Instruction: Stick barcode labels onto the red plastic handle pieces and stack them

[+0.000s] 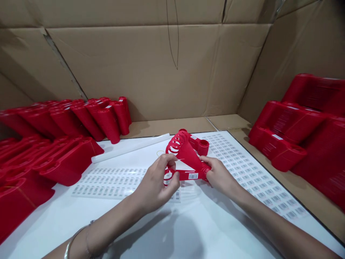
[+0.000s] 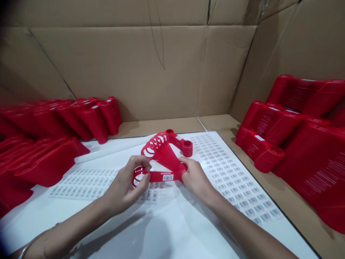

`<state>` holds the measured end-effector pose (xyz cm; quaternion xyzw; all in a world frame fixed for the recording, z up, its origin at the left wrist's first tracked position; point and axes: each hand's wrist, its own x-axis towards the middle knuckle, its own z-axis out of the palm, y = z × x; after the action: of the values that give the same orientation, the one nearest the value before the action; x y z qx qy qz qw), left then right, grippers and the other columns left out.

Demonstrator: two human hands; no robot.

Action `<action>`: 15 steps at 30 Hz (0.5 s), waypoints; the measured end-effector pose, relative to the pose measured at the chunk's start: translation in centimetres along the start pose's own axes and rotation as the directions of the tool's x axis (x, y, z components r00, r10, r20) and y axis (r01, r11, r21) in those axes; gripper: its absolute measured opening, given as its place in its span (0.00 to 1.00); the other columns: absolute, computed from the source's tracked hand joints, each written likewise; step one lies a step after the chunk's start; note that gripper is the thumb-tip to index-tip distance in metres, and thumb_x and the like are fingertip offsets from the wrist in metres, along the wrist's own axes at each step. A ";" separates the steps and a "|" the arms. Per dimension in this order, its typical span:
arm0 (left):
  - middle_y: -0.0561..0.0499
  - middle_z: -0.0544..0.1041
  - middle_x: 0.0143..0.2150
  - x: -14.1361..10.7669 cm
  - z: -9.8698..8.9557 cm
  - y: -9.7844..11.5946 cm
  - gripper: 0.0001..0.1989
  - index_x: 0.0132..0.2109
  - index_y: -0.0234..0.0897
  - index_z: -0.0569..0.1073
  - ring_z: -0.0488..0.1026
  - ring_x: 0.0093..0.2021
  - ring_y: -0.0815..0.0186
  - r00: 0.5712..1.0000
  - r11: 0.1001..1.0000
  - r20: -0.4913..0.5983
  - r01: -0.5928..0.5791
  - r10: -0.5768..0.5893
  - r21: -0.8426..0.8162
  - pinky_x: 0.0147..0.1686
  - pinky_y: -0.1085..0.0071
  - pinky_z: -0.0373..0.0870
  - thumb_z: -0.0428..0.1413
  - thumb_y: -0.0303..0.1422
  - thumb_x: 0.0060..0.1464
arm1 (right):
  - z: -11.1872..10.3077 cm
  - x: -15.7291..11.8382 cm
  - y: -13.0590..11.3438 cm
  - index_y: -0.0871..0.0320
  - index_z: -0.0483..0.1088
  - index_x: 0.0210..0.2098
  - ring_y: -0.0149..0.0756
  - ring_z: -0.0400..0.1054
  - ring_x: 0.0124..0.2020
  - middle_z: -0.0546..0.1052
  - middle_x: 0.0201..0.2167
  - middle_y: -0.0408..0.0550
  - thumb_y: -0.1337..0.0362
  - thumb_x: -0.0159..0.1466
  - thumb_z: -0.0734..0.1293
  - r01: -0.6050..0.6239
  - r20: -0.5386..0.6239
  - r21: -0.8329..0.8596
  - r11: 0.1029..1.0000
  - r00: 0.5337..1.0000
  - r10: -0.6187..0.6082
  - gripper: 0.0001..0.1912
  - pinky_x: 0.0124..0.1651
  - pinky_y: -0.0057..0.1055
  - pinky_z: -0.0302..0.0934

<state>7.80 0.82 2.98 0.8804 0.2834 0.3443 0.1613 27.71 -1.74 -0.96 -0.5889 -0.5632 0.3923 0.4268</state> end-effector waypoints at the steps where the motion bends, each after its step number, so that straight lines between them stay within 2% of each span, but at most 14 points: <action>1: 0.52 0.67 0.33 0.2 -0.1 0.1 0.06 0.42 0.38 0.59 0.66 0.32 0.68 0.999 1.000 0.013 0.031 -0.032 0.003 0.31 0.69 0.65 0.46 0.27 0.55 | 0.0 -0.1 0.0 0.60 0.71 0.32 0.28 0.62 0.20 0.72 0.22 0.42 0.78 0.44 0.54 0.008 0.019 -0.008 1.000 1.000 -0.008 0.21 0.21 0.22 0.51; 3: 0.51 0.68 0.33 0.5 -0.4 0.3 0.04 0.40 0.38 0.61 0.67 0.33 0.67 0.997 0.998 0.036 0.066 -0.066 0.001 0.32 0.68 0.66 0.45 0.29 0.57 | 0.2 -0.3 -0.1 0.60 0.71 0.33 0.30 0.65 0.24 0.74 0.26 0.43 0.78 0.45 0.54 0.016 0.072 -0.019 1.000 0.997 -0.014 0.21 0.24 0.22 0.54; 6: 0.50 0.70 0.35 1.0 -1.0 0.2 0.04 0.40 0.38 0.62 0.68 0.34 0.66 0.994 0.998 0.089 0.057 -0.057 0.001 0.34 0.67 0.67 0.45 0.31 0.58 | 0.4 -0.7 -0.4 0.60 0.69 0.31 0.31 0.67 0.28 0.75 0.29 0.44 0.79 0.45 0.53 0.039 0.153 -0.057 0.998 0.988 -0.030 0.20 0.28 0.23 0.56; 11: 0.51 0.72 0.33 1.7 -2.3 0.0 0.05 0.39 0.39 0.65 0.69 0.33 0.66 0.977 0.995 0.203 0.084 -0.073 -0.049 0.34 0.68 0.66 0.45 0.32 0.58 | 0.5 -1.3 -0.8 0.59 0.65 0.27 0.31 0.64 0.26 0.72 0.26 0.42 0.79 0.46 0.53 0.078 0.216 -0.168 0.983 0.976 -0.040 0.16 0.28 0.24 0.53; 13: 0.53 0.71 0.30 2.0 -2.6 0.0 0.05 0.37 0.39 0.66 0.68 0.30 0.68 0.971 0.987 0.209 0.136 -0.115 -0.089 0.32 0.70 0.65 0.47 0.33 0.57 | 0.5 -1.4 -1.0 0.59 0.62 0.25 0.30 0.61 0.24 0.71 0.24 0.42 0.79 0.46 0.53 0.072 0.219 -0.223 0.972 0.975 -0.022 0.13 0.26 0.24 0.50; 15: 0.55 0.68 0.26 2.1 -2.8 0.3 0.06 0.35 0.38 0.67 0.66 0.26 0.70 0.958 0.956 0.196 0.241 -0.208 -0.165 0.27 0.73 0.63 0.49 0.35 0.56 | 0.5 -1.5 -1.2 0.58 0.60 0.23 0.29 0.59 0.23 0.70 0.22 0.42 0.79 0.47 0.53 0.055 0.203 -0.294 0.954 0.979 0.007 0.11 0.25 0.25 0.48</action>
<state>7.24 2.11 6.26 0.8503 0.3327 0.2694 0.3061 26.79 -3.25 -0.05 -0.5967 -0.6634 0.3554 0.2785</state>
